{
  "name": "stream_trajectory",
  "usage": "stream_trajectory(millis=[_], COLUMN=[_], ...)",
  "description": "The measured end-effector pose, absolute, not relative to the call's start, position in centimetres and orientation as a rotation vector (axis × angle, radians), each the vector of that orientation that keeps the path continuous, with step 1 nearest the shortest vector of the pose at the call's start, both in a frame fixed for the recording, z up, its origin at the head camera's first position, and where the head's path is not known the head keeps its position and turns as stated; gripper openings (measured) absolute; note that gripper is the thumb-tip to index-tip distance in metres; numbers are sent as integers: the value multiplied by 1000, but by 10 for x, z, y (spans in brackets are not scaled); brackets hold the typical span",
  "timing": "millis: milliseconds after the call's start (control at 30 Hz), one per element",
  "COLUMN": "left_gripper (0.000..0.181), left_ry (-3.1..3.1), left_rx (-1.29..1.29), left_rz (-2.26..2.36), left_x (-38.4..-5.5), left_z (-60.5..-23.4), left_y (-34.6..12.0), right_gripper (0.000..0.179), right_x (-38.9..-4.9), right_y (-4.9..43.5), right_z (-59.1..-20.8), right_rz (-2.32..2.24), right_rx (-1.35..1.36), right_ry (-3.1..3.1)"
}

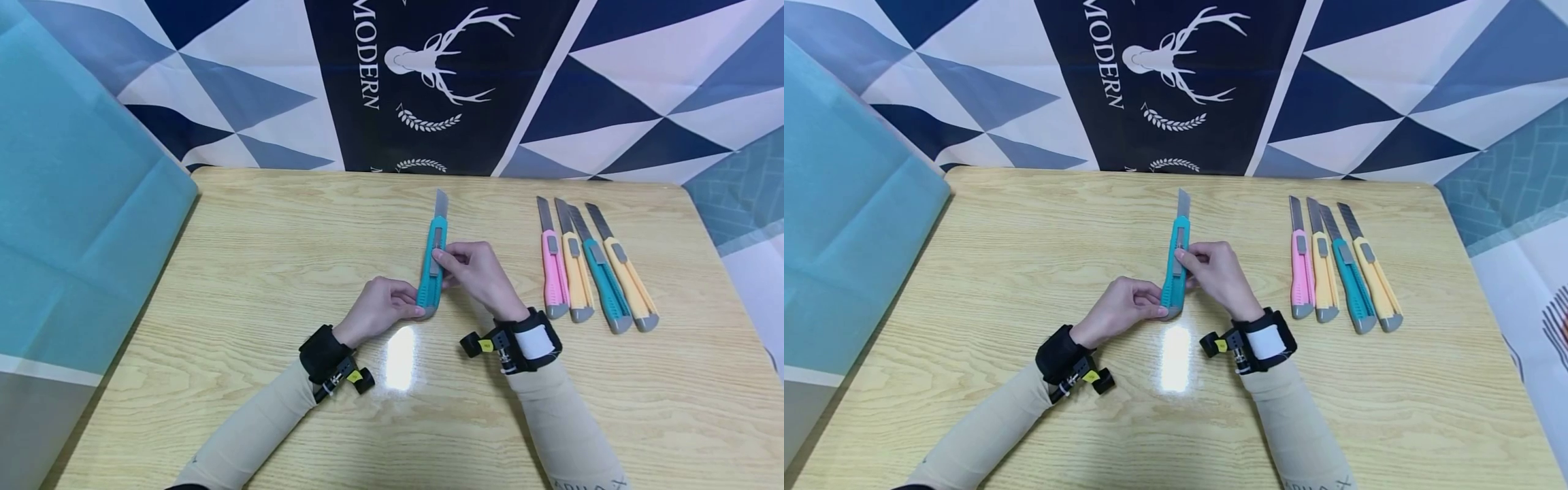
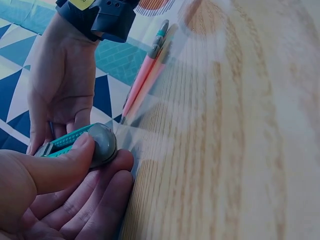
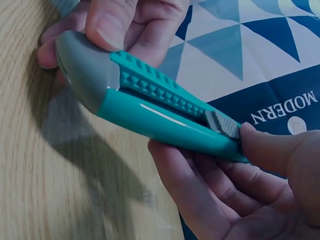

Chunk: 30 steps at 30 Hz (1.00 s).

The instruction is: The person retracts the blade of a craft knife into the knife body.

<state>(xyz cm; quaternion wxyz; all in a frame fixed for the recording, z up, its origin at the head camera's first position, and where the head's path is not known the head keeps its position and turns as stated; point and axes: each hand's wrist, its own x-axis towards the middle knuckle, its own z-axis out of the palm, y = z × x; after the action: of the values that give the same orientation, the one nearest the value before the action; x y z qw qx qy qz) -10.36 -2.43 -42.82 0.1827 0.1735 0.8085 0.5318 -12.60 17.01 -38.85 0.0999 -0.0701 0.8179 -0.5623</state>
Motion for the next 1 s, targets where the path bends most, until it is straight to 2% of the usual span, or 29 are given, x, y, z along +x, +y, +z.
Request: stream_trajectory(millis=[300,500,733,867,1000], left_gripper=[10,10,10,10,10], left_ry=[2268,2281,2287,2294,2296], left_rx=[452,464,476,463,467], left_rz=[1491,1478,1473,1468,1464], left_x=[-104,-103,-103,-103,-104], left_z=[-429,-429,-429,-430,-429], left_y=[-24,-24,-24,-24,-25], right_gripper=[22,20,20,18,20], right_x=[-124,-114,-120,-117,-122], right_y=[167,160,166,163,167], right_z=[-385,-363,-378,-371,-384], right_rz=[-1654,-1638,-1671,-1679,-1650], right_rx=[-214,-221,-253,-252,-247], right_ry=[2465,2472,2444,2421,2433])
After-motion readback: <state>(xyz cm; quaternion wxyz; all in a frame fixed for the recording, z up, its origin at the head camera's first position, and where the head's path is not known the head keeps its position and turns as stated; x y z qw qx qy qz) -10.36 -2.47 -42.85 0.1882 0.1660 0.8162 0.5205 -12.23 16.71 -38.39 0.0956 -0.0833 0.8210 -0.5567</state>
